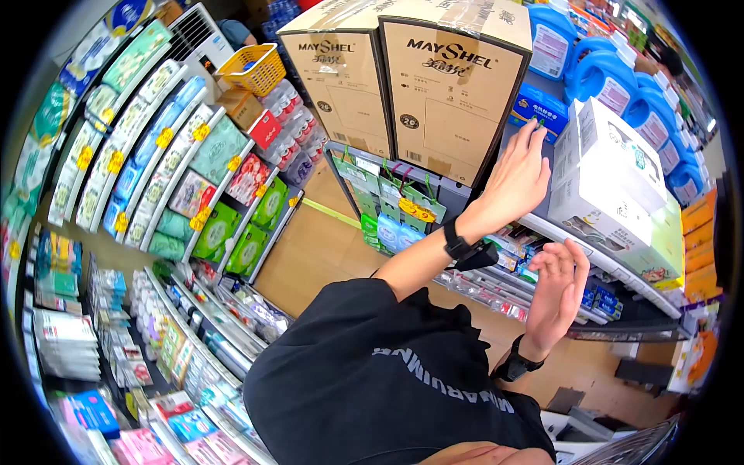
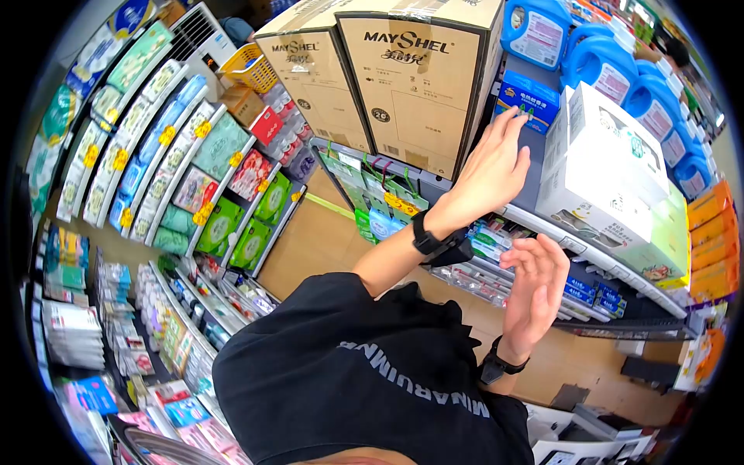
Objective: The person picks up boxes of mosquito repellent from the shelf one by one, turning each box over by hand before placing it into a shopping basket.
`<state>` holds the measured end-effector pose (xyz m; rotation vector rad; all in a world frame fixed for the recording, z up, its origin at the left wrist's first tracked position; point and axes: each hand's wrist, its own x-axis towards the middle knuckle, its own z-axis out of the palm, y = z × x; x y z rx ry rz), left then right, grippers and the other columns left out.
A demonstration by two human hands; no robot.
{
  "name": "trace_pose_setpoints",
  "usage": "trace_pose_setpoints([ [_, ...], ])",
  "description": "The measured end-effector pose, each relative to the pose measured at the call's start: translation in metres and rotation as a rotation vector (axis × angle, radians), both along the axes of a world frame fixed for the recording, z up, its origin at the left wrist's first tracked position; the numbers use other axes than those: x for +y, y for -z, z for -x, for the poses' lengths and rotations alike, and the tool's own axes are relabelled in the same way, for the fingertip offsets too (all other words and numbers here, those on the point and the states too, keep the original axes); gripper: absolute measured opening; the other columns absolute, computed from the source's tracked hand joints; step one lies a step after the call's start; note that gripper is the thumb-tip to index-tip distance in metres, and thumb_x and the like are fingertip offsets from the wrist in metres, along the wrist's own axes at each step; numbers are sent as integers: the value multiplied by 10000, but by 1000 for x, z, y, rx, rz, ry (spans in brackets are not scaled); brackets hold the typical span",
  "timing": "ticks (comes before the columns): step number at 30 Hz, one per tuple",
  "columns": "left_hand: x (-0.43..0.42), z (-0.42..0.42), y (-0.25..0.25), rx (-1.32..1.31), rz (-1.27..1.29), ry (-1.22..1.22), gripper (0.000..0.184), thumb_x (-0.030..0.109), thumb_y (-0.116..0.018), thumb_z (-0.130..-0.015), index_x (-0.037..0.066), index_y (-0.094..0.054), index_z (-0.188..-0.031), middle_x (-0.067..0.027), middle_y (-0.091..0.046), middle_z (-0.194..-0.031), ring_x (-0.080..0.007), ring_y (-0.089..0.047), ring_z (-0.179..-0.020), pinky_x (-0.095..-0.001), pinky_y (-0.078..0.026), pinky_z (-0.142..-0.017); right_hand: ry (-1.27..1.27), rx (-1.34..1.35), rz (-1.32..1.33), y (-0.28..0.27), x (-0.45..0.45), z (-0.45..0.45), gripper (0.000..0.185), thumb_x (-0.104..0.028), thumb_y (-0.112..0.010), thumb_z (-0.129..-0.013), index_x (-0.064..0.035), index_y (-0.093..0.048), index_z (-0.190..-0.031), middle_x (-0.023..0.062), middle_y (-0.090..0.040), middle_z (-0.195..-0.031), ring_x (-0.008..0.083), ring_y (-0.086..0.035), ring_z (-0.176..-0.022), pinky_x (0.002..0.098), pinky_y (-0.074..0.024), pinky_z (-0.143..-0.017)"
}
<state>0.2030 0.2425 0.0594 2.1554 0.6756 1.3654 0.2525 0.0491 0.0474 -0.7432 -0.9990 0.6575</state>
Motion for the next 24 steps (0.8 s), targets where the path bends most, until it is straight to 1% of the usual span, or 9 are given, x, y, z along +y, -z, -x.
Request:
trace_pose_setpoints([
  [2, 13, -20, 0, 46, -88, -123, 498, 80, -552, -933, -129, -410, -1362, -339, -403, -1448, -490, -435, -1310, -508, -384, -1103, -46, -8, -2, 3, -8, -11, 643, -369, -510, -981, 76, -361, -1420, 234, -554, -1265, 272, -587, -1052, 383, -450, -915],
  [5, 29, -45, 6, 166, -144, -300, 524, 74, -562, -915, -137, -405, -1368, -335, -395, -1465, -470, -411, -1344, -523, -376, -1104, -81, -9, 13, 3, -20, -20, 641, -362, -513, -977, 78, -363, -1418, 235, -558, -1259, 268, -587, -1052, 386, -452, -922],
  [10, 64, -70, 10, 230, -131, -362, 569, 90, -608, -868, -125, -441, -1368, -322, -433, -1462, -458, -400, -1377, -517, -341, -1149, -107, 12, 8, 5, -38, -35, 629, -336, -516, -974, 77, -361, -1423, 240, -562, -1263, 266, -596, -1051, 383, -463, -930],
  [11, 70, -73, 13, 289, -96, -359, 640, 85, -651, -838, -115, -406, -1395, -311, -365, -1523, -451, -329, -1437, -518, -348, -1141, -116, 16, 10, 4, -41, -37, 624, -328, -517, -974, 77, -362, -1423, 242, -564, -1262, 269, -599, -1052, 383, -464, -932],
  [15, 90, -81, 22, 365, -134, -391, 718, 122, -727, -829, -98, -383, -1420, -288, -326, -1555, -452, -288, -1457, -511, -308, -1171, -144, 5, 20, 6, -54, -46, 606, -320, -520, -975, 66, -371, -1417, 246, -575, -1252, 271, -613, -1042, 385, -468, -932],
  [17, 96, -85, 25, 366, -116, -366, 745, 106, -701, -835, -65, -339, -1463, -283, -332, -1557, -466, -268, -1465, -526, -251, -1200, -137, 11, 20, 8, -58, -50, 603, -319, -519, -976, 63, -372, -1418, 244, -576, -1251, 272, -614, -1039, 385, -468, -931],
  [20, 103, -93, 31, 386, -152, -387, 747, 110, -713, -831, -56, -354, -1465, -272, -368, -1535, -452, -298, -1451, -522, -272, -1187, -138, 13, 27, 10, -63, -52, 598, -320, -520, -978, 57, -374, -1419, 240, -578, -1252, 270, -615, -1038, 385, -468, -930],
  [22, 107, -95, 30, 372, -192, -393, 758, 111, -737, -804, -43, -388, -1458, -243, -463, -1441, -423, -401, -1364, -505, -326, -1135, -134, 13, 32, 10, -65, -54, 597, -322, -520, -980, 54, -375, -1420, 238, -579, -1253, 268, -615, -1039, 386, -468, -930],
  [24, 108, -95, 25, 402, -221, -427, 764, 111, -747, -788, -39, -401, -1453, -224, -496, -1382, -405, -439, -1305, -495, -345, -1106, -141, 8, 36, 10, -66, -56, 596, -325, -524, -984, 53, -376, -1421, 236, -579, -1255, 265, -615, -1043, 385, -468, -930],
])
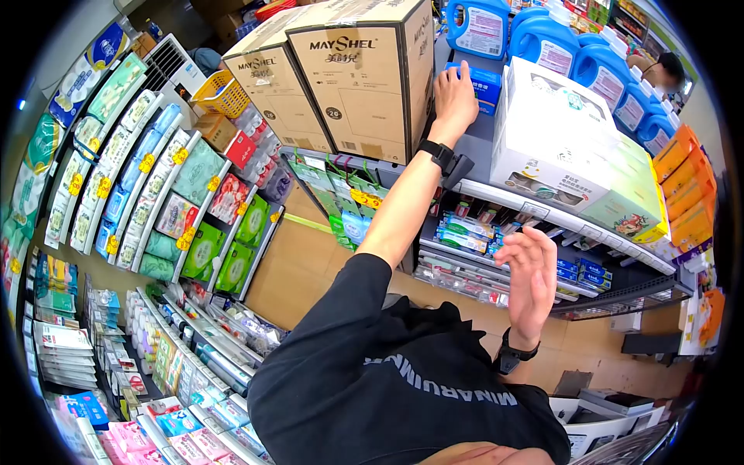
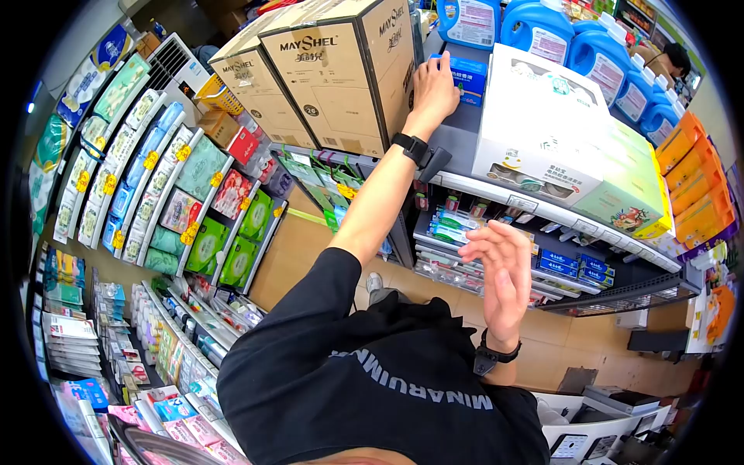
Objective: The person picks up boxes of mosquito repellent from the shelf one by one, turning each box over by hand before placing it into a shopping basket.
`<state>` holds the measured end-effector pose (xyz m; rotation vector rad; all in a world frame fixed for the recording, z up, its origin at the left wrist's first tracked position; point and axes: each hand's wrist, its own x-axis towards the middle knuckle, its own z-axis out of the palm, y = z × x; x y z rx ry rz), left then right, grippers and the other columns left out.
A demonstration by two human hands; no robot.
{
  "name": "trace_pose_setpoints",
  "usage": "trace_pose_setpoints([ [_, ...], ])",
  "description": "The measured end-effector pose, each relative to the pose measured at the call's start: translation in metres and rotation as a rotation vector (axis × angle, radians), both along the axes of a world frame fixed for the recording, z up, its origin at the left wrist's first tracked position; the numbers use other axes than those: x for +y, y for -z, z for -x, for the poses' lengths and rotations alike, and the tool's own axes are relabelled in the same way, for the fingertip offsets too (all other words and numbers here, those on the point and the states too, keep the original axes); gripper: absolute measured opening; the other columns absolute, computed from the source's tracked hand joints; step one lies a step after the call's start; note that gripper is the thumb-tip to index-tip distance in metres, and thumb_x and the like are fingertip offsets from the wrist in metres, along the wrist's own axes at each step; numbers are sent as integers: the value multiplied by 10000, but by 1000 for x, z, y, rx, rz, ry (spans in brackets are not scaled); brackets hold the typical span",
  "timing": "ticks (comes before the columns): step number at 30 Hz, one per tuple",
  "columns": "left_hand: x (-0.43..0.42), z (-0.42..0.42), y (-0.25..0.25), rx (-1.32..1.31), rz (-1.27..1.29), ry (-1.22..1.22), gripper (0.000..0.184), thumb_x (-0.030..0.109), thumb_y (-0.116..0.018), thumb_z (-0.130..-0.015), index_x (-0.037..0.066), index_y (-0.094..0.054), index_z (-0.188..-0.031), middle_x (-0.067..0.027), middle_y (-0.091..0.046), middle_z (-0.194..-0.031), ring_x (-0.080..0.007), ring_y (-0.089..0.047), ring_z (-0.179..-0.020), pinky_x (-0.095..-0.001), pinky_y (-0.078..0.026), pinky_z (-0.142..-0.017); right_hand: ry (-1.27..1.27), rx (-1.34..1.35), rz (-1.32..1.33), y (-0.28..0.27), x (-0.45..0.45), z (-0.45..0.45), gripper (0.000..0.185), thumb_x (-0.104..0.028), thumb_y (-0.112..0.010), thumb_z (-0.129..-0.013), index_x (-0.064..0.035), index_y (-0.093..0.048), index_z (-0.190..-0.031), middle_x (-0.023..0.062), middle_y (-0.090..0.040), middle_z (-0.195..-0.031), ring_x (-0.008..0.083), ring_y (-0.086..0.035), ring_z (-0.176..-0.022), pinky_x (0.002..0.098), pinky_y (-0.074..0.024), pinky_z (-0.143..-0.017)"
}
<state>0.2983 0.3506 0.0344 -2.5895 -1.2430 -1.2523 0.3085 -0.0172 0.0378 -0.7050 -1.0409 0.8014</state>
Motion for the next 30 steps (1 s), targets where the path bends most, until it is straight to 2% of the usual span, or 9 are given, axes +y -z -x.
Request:
trace_pose_setpoints([
  [2, 6, -2, -2, 22, -96, -63, 776, 88, -758, -745, -1, -441, -1447, -187, -539, -1243, -368, -499, -1158, -468, -385, -1025, -3, 10, 1, 1, -1, 0, 598, -326, -527, -985, 54, -376, -1421, 236, -580, -1255, 263, -615, -1044, 385, -468, -931],
  [5, 23, -7, -5, 97, -79, -112, 762, 55, -745, -736, 46, -471, -1446, -177, -535, -1204, -360, -498, -1123, -464, -391, -989, -5, 16, 7, 3, -4, 0, 597, -323, -528, -987, 56, -375, -1422, 237, -579, -1257, 261, -614, -1046, 384, -467, -932],
  [10, 26, -12, -8, 150, -24, -109, 435, 15, -721, -736, 43, -648, -1164, -187, -522, -1201, -383, -477, -1128, -482, -386, -975, 17, 7, 22, 3, -7, -2, 587, -313, -518, -992, 57, -374, -1423, 237, -576, -1264, 259, -612, -1051, 384, -465, -935],
  [14, 27, -10, 0, 76, -240, -87, 472, -18, -679, -747, 29, -598, -1209, -203, -520, -1334, -409, -466, -1241, -508, -369, -1038, 23, 7, 29, 2, -7, -1, 574, -299, -507, -993, 58, -373, -1423, 236, -570, -1274, 257, -609, -1057, 382, -463, -935],
  [19, 45, -12, 5, 141, -156, 45, 596, -4, -701, -742, 22, -508, -1305, -168, -596, -1253, -381, -539, -1194, -499, -374, -1047, 9, 0, 50, 3, -2, 0, 561, -286, -500, -994, 54, -377, -1422, 231, -568, -1280, 254, -609, -1061, 379, -463, -931],
  [22, 45, -14, 5, 92, -178, 31, 561, 2, -727, -722, 44, -564, -1257, -161, -583, -1230, -378, -529, -1174, -478, -391, -1029, -2, -3, 46, 3, 1, -1, 554, -282, -500, -996, 52, -381, -1422, 227, -569, -1281, 251, -610, -1065, 379, -465, -928],
  [24, 33, -6, -5, 132, -220, 24, 352, 8, -707, -733, 38, -647, -1078, -173, -593, -1122, -360, -529, -1104, -458, -407, -989, -8, 0, 56, 3, 2, -1, 554, -282, -499, -996, 52, -382, -1423, 224, -567, -1284, 251, -610, -1069, 379, -466, -927],
  [27, 24, 0, -17, 148, -150, 13, 283, -6, -703, -726, 46, -674, -1003, -191, -577, -1129, -363, -515, -1096, -443, -414, -979, -12, 0, 64, 5, 5, -2, 555, -282, -497, -999, 53, -382, -1426, 223, -566, -1287, 251, -611, -1072, 379, -466, -930],
  [30, 13, 8, -18, 170, -121, 32, 437, -5, -730, -708, 51, -628, -1129, -185, -600, -1122, -365, -551, -1092, -447, -422, -981, -18, -2, 64, 7, 7, -2, 555, -284, -496, -1002, 53, -383, -1428, 223, -564, -1290, 253, -612, -1073, 381, -465, -933],
])
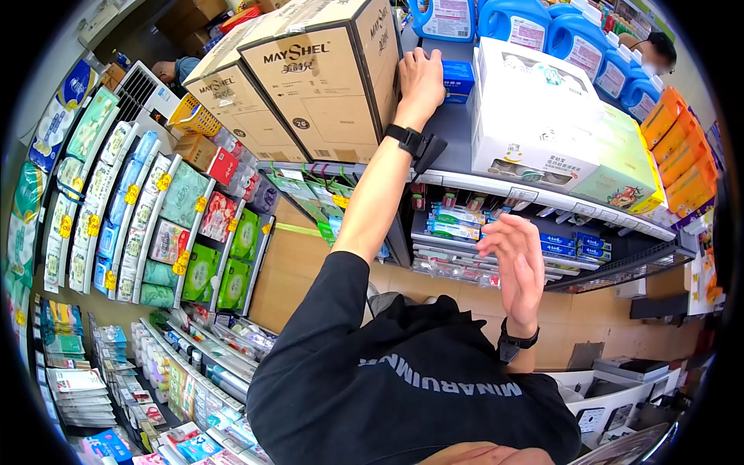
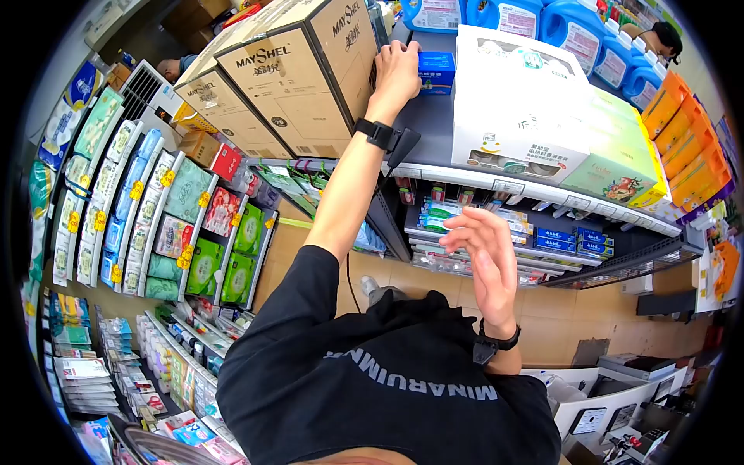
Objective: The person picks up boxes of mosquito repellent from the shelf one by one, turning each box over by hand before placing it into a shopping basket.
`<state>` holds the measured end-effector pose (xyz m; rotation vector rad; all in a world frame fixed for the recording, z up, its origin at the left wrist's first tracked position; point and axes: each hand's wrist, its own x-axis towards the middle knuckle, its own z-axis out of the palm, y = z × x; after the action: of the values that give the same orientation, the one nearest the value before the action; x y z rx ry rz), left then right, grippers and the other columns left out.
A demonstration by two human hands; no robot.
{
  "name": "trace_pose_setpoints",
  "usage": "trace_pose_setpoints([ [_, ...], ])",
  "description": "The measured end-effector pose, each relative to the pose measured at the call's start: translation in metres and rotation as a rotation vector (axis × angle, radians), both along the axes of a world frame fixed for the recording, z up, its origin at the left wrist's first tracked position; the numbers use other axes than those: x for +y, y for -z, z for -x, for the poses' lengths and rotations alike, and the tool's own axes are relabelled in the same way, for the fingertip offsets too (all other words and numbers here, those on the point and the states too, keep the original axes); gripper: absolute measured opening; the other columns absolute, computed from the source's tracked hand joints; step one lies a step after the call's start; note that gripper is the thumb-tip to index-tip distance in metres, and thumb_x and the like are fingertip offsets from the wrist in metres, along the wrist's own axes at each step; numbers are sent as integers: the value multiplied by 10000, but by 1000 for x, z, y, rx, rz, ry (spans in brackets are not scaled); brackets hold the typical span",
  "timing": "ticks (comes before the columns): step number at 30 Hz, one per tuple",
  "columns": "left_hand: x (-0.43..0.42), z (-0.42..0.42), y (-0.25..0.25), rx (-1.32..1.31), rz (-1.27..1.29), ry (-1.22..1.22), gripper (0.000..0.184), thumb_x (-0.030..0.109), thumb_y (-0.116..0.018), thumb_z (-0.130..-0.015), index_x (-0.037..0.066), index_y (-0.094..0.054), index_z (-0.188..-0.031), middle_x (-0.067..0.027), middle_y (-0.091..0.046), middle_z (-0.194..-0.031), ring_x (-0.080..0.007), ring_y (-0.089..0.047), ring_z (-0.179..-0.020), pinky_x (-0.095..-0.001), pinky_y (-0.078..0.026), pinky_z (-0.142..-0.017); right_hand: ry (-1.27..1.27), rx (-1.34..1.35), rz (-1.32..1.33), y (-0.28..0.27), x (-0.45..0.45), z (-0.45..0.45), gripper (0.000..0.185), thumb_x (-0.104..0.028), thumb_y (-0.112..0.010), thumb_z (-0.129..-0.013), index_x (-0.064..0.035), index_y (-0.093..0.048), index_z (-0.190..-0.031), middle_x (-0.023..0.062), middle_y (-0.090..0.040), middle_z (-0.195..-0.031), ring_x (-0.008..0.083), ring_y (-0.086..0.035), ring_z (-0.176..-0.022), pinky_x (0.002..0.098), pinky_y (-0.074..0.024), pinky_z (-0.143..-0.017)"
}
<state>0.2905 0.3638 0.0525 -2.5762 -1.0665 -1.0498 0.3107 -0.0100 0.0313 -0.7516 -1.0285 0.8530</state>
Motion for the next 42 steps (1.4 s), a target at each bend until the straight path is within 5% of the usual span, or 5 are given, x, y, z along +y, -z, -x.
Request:
trace_pose_setpoints([
  [13, -121, 64, -38, -122, 62, 63, 507, 126, -748, -830, -18, -554, -1276, -190, -586, -1157, -382, -564, -1093, -468, -472, -944, -30, -22, 26, 2, 14, -9, 540, -285, -495, -1009, 55, -397, -1417, 224, -578, -1280, 251, -610, -1081, 383, -465, -942],
  [22, -185, 102, -50, -243, 241, 66, 745, 274, -811, -804, -1, -440, -1389, -206, -670, -1085, -390, -643, -987, -468, -522, -843, 9, -28, 15, 5, 19, -10, 513, -258, -503, -1006, 51, -416, -1407, 208, -590, -1271, 244, -610, -1080, 379, -467, -945],
  [31, -216, 166, -10, -520, 503, 342, 778, 86, -914, -671, 35, -509, -1332, -111, -680, -1127, -213, -656, -1053, -363, -524, -921, 249, -216, 60, 13, 28, -13, 598, -45, -634, -884, 33, -414, -1435, 178, -552, -1377, 251, -515, -1292, 374, -380, -1076],
  [36, -220, 171, 28, -693, 848, 663, 798, 91, -943, -651, 17, -483, -1300, -149, -675, -1183, -211, -645, -1128, -348, -495, -995, 213, -325, 90, 25, 28, -21, 787, -82, -680, -858, 15, -300, -1541, 226, -444, -1517, 300, -409, -1426, 421, -257, -1189],
  [42, -233, 160, 54, -734, 911, 748, 824, 86, -943, -654, 27, -467, -1324, -144, -681, -1187, -210, -642, -1146, -349, -483, -1008, 70, -274, 200, 47, 12, -26, 744, -70, -715, -875, 53, -337, -1503, 216, -441, -1508, 289, -414, -1415, 423, -266, -1194],
])
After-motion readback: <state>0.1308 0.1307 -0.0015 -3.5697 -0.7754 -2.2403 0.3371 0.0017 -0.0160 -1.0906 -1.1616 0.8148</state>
